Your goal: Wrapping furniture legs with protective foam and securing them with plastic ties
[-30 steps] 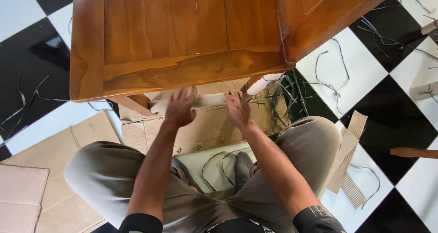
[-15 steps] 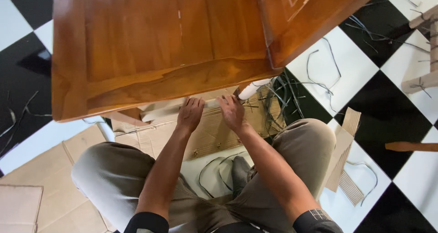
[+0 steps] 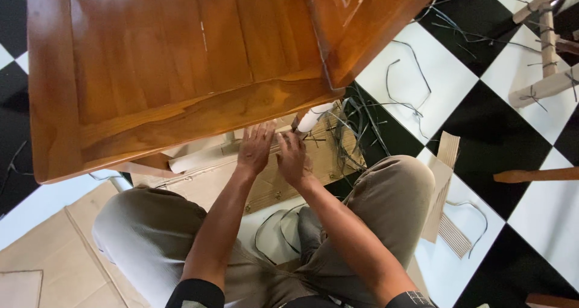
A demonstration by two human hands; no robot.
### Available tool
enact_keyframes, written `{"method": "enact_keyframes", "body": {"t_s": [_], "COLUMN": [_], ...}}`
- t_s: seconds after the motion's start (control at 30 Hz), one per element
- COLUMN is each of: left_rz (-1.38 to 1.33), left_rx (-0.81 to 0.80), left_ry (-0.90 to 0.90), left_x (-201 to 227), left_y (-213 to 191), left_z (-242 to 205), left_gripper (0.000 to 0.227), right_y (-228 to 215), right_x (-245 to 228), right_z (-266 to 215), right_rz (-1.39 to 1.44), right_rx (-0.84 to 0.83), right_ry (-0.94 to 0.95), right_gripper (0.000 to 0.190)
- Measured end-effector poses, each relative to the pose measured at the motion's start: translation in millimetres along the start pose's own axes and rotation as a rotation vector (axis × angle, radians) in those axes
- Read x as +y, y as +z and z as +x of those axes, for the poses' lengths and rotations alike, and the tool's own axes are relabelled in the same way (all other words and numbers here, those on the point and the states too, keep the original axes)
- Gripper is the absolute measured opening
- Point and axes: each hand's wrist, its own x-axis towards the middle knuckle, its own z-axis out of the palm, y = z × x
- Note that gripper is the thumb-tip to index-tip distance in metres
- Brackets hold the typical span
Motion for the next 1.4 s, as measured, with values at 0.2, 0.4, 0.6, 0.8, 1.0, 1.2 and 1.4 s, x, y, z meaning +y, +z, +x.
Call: {"method": "enact_keyframes", "body": {"t_s": [0.2, 0.4, 0.6, 0.8, 1.0, 1.2, 1.4], "left_rz": [-0.089, -0.215, -0.205, -0.202, -0.217, -0.262, -0.253], "left_rx": [-0.129, -0.341, -0.333, -0.349, -0.356, -0.478, -0.407], "left_ry": [-0.058, -0.159, -0.188, -0.151, -0.12, -0.149, -0.147], "left_x": [17, 25, 23, 20, 16, 14, 16], "left_y": [18, 30, 38, 33, 51, 55, 50], "left_z": [9, 21, 19, 18, 23, 32, 31], "left_gripper": [0.055, 0.031, 0.027, 0.026, 0.03, 0.036, 0.036], "right_y": [23, -15, -9, 3, -27, -7, 4], "right_x": [34, 40, 61, 77, 93, 158, 211], "right_z": [-14, -30, -36, -41, -49, -65, -92], "right_rz": [0.095, 0.117, 0.185, 0.083, -0.029, -0.123, 0.028], "right_rx": [-0.011, -0.333, -0.651, -0.689, -0.645, -0.654, -0.751], "right_ry": [-0.077, 0.001, 0.38, 0.397, 0.302, 0.61, 0.914], "right_gripper": [0.089, 0.067, 0.073, 0.071, 0.053, 0.059, 0.067]}}
